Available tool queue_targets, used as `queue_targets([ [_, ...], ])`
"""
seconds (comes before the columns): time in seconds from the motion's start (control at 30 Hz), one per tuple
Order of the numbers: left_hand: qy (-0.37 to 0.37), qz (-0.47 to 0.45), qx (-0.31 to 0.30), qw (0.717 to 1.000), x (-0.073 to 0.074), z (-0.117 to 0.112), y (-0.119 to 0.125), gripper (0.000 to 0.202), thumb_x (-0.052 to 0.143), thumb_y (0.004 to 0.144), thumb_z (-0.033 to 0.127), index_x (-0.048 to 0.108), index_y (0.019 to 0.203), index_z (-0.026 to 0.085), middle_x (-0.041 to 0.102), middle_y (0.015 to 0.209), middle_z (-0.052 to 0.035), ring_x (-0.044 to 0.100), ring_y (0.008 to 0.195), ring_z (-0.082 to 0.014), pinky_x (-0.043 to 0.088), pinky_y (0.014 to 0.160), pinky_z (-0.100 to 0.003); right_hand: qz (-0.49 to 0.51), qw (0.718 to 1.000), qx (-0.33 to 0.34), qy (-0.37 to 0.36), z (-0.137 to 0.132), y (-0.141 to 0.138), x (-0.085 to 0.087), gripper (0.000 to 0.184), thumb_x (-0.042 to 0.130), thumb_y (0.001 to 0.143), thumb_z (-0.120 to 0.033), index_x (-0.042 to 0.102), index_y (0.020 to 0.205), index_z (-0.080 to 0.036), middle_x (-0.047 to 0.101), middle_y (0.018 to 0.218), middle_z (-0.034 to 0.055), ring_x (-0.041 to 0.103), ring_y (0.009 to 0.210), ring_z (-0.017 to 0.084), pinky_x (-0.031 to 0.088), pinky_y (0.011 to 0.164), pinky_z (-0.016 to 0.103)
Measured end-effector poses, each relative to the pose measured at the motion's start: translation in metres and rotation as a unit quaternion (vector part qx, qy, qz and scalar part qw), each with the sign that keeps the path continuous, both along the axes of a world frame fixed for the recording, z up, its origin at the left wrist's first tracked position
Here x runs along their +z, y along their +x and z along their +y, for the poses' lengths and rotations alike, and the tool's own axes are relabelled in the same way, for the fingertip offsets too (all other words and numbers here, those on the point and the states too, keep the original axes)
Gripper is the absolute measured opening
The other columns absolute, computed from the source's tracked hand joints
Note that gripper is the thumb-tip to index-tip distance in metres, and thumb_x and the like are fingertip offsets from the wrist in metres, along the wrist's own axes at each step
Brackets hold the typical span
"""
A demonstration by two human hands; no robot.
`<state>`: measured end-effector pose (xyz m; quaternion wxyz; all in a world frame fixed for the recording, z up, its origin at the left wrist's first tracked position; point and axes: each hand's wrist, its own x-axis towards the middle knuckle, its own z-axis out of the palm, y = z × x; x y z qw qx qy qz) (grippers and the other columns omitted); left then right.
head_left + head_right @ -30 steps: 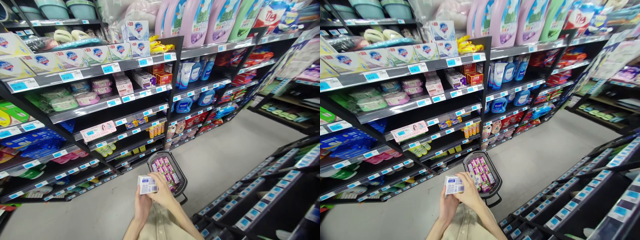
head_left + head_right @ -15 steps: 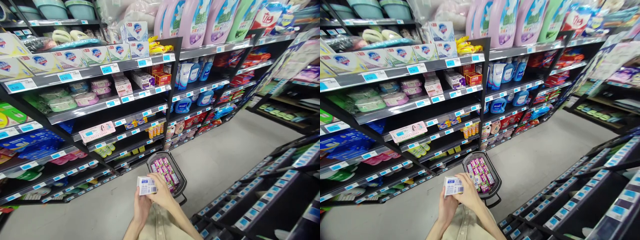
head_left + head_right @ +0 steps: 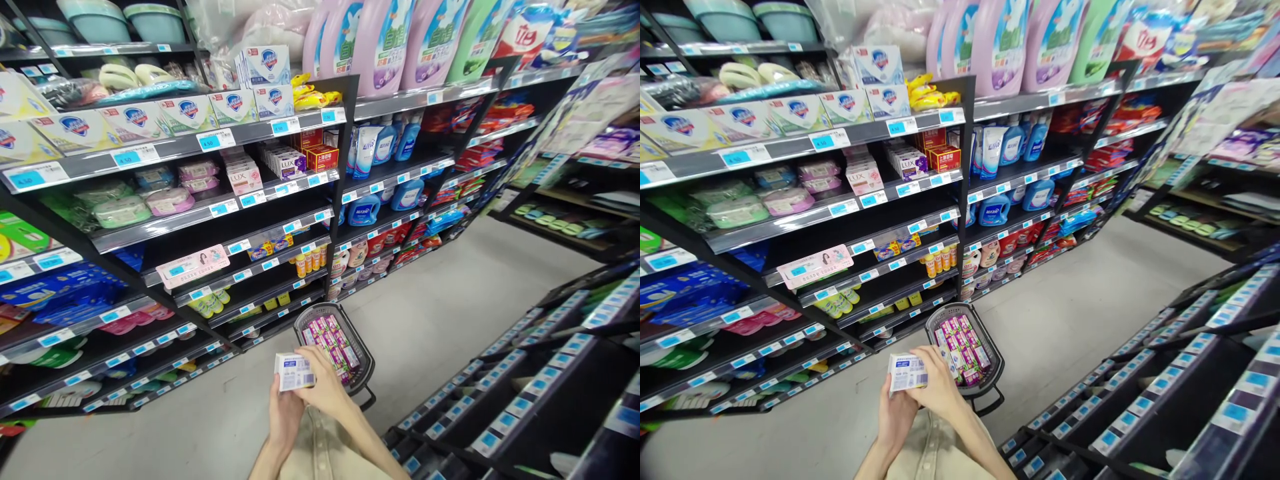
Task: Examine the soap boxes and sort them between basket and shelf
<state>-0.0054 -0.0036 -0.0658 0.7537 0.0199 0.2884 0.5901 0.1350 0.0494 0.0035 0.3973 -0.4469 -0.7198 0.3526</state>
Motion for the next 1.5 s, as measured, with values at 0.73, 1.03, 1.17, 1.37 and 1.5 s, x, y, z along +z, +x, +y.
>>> queue_targets([
  [0.73, -0.019, 0.013, -0.024, 0.999, 0.036, 0.003, 0.002, 0.060, 0.062, 0.095, 0.061, 0.076, 0.134, 0.018, 0.073, 0.141, -0.0156, 0.056, 0.147, -0.0396, 0.035, 0.128, -0.053, 0.010, 1.000, 0.000, -0.011, 0.000, 0.001, 0.006, 0.070, 0.072, 0.064, -0.005, 0.065, 0.133, -0.020, 0.070, 0.131, 0.0120, 0.066, 0.125, 0.029, 0.055, 0.111, 0.048],
  [1.03, 0.012, 0.126, 0.016, 0.992, 0.049, 0.013, 0.009, 0.069, 0.086, 0.077, 0.062, 0.075, 0.130, 0.019, 0.070, 0.145, -0.0170, 0.056, 0.144, -0.0455, 0.041, 0.124, -0.056, 0.025, 0.998, -0.059, 0.029, -0.001, -0.001, 0.002, 0.071, 0.072, 0.068, -0.008, 0.064, 0.137, -0.025, 0.065, 0.144, 0.0128, 0.062, 0.137, 0.033, 0.052, 0.118, 0.053],
  [1.17, 0.097, 0.349, 0.091, 0.928, 0.073, 0.030, 0.015, 0.095, 0.100, 0.061, 0.037, 0.059, 0.146, 0.025, 0.050, 0.165, -0.0155, 0.040, 0.156, -0.0444, 0.038, 0.127, -0.051, 0.077, 0.990, -0.103, 0.053, -0.001, -0.001, -0.008, 0.070, 0.069, 0.080, -0.014, 0.056, 0.149, -0.025, 0.060, 0.152, 0.0153, 0.059, 0.144, 0.032, 0.050, 0.122, 0.055],
  [1.37, 0.161, 0.548, 0.172, 0.803, 0.101, 0.039, 0.018, 0.111, 0.104, 0.052, 0.024, 0.054, 0.151, 0.025, 0.050, 0.158, -0.0170, 0.044, 0.152, -0.0415, 0.032, 0.130, -0.051, 0.144, 0.982, -0.123, -0.021, 0.000, 0.001, -0.021, 0.076, 0.078, 0.084, -0.028, 0.049, 0.154, -0.022, 0.068, 0.144, 0.0180, 0.067, 0.136, 0.033, 0.059, 0.113, 0.051],
  [1.5, 0.179, 0.599, 0.176, 0.760, 0.105, 0.037, 0.019, 0.100, 0.104, 0.054, 0.031, 0.059, 0.143, 0.024, 0.053, 0.152, -0.0182, 0.043, 0.151, -0.0436, 0.029, 0.131, -0.056, 0.171, 0.977, -0.114, -0.052, -0.001, -0.002, -0.025, 0.078, 0.087, 0.081, -0.037, 0.052, 0.148, -0.021, 0.071, 0.140, 0.0178, 0.073, 0.124, 0.031, 0.064, 0.104, 0.046],
])
